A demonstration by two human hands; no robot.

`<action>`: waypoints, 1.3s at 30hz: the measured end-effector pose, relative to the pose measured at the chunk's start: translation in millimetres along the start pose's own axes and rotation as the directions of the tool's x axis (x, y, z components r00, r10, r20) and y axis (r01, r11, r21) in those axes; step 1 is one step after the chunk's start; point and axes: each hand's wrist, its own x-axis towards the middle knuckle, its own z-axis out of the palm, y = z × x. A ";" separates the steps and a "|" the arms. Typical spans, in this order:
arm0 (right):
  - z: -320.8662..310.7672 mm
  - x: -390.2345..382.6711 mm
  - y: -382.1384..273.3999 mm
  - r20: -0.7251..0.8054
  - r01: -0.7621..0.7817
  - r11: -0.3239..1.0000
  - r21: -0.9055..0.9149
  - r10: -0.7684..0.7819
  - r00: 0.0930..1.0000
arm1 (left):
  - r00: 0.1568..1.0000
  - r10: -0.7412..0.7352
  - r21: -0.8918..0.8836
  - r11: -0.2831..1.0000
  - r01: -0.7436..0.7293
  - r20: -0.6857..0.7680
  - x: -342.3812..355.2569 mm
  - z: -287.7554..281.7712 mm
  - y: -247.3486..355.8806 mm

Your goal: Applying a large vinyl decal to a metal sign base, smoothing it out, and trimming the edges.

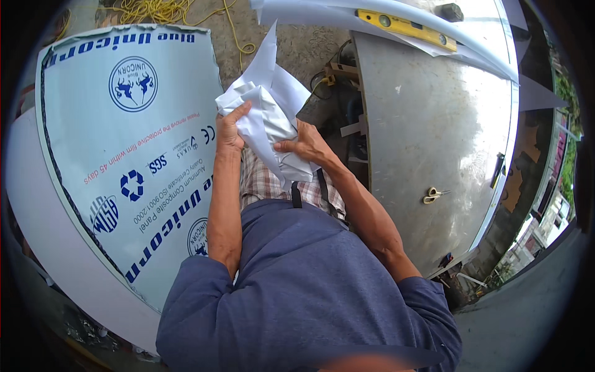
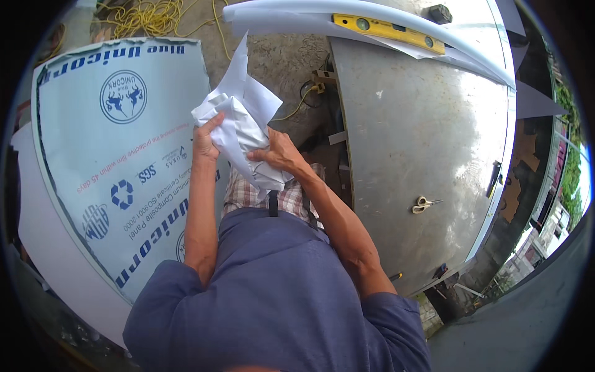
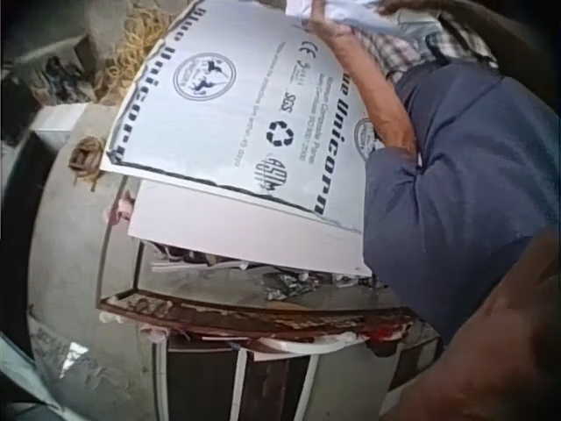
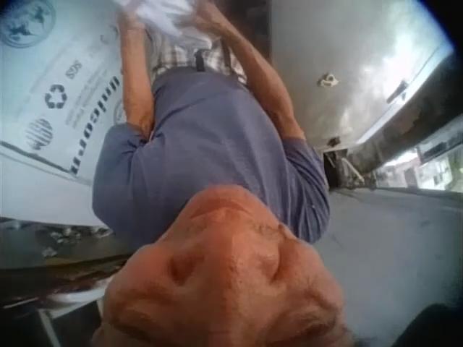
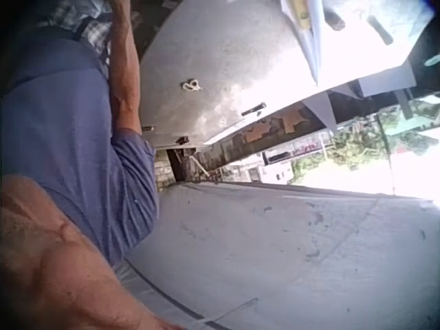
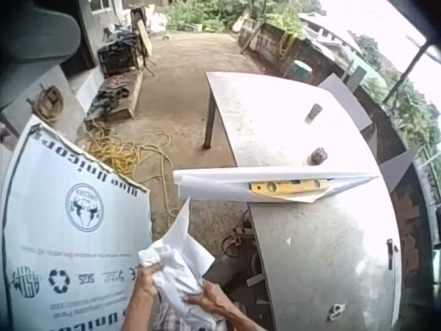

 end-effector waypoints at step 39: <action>-133.5 139.2 279.0 -0.878 -0.206 0.909 0.363 0.408 0.251 | 0.698 -0.619 0.835 -0.548 -0.054 -0.361 47.9 -264.5 -302.9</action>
